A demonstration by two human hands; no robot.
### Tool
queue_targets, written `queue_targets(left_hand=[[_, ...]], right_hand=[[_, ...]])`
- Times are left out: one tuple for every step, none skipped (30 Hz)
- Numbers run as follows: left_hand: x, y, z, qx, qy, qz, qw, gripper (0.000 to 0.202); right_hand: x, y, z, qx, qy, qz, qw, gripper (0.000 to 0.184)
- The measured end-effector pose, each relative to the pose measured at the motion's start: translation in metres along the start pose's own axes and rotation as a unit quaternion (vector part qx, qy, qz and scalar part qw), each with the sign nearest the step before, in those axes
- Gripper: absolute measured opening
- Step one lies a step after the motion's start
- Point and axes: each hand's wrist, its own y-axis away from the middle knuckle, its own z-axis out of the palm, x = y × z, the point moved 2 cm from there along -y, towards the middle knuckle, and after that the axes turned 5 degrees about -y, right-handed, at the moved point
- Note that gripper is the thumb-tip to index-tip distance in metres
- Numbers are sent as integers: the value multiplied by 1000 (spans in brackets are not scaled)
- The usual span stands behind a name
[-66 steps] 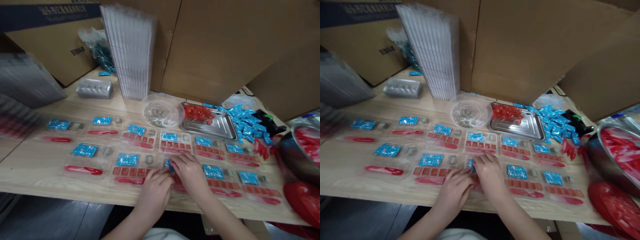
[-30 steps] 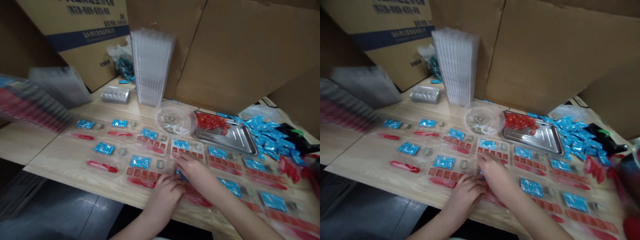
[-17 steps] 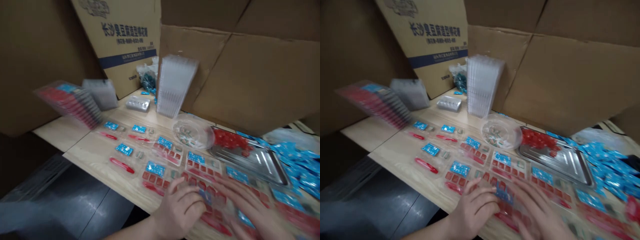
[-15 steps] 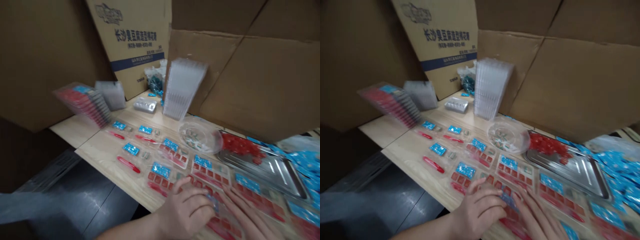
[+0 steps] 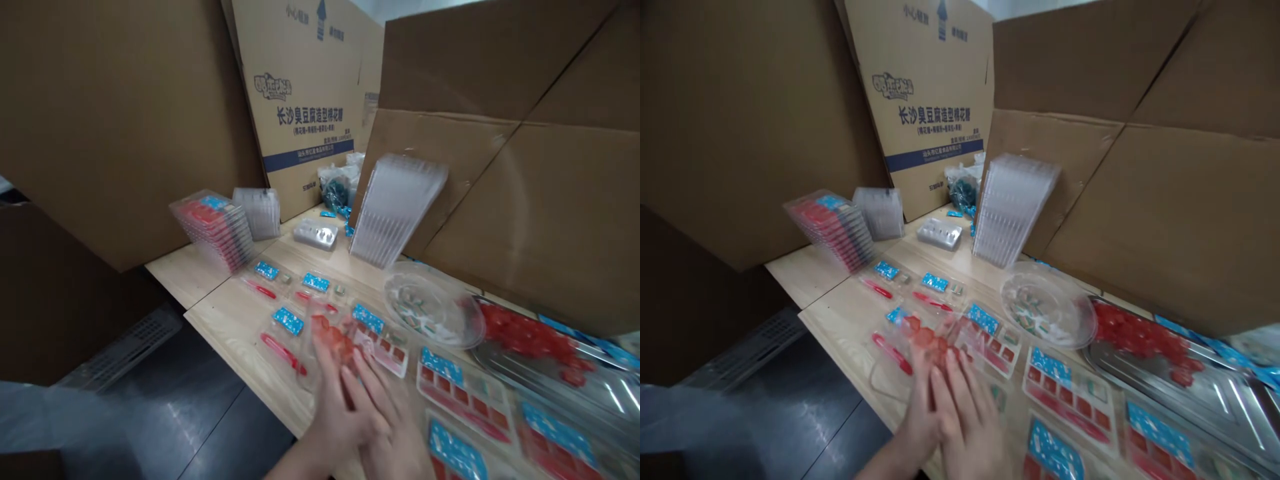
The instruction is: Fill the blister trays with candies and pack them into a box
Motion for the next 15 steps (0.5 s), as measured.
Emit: queue_targets(left_hand=[[-6,-8,-18,27,27,0,999,72],[-12,-18,-39,58,71,-1,996,73],[-18,-30,-61,80,118,4,990,79],[-24,-45,-83,85,124,18,988,88],[-30,-61,-103,62,79,29,995,96],[-37,-79,-121,46,-5,34,998,103],[-43,-97,-134,21,-106,46,993,110],[-51,-114,-143,-8,-192,60,980,112],[-59,-130,-146,-55,-263,74,960,111],[-66,-144,-144,-97,-319,94,938,109],[-74,-154,-140,-133,-361,116,916,105],[-80,-163,-133,-165,-389,137,896,101],[-86,-169,-126,-189,-405,156,881,98],[-91,-173,-119,-207,-412,168,871,96],[-95,-176,-113,-223,-413,175,866,94]], right_hand=[[-6,-10,6,8,-9,0,1000,47],[-8,-18,11,11,-18,10,1000,46],[-7,-23,16,6,-26,26,999,44],[-3,-24,22,-2,-29,43,999,40],[3,-22,28,-16,-24,57,998,34],[9,-17,35,-34,-12,67,997,28],[16,-11,43,-55,3,69,996,23],[21,-3,51,-74,19,67,995,19],[26,4,59,-94,33,63,993,17],[29,10,67,-109,45,60,991,17],[31,15,73,-118,58,60,990,18],[31,18,78,-120,71,61,988,19],[31,19,81,-118,83,64,987,18],[30,19,82,-112,91,66,987,16],[29,18,81,-104,95,65,988,13]])
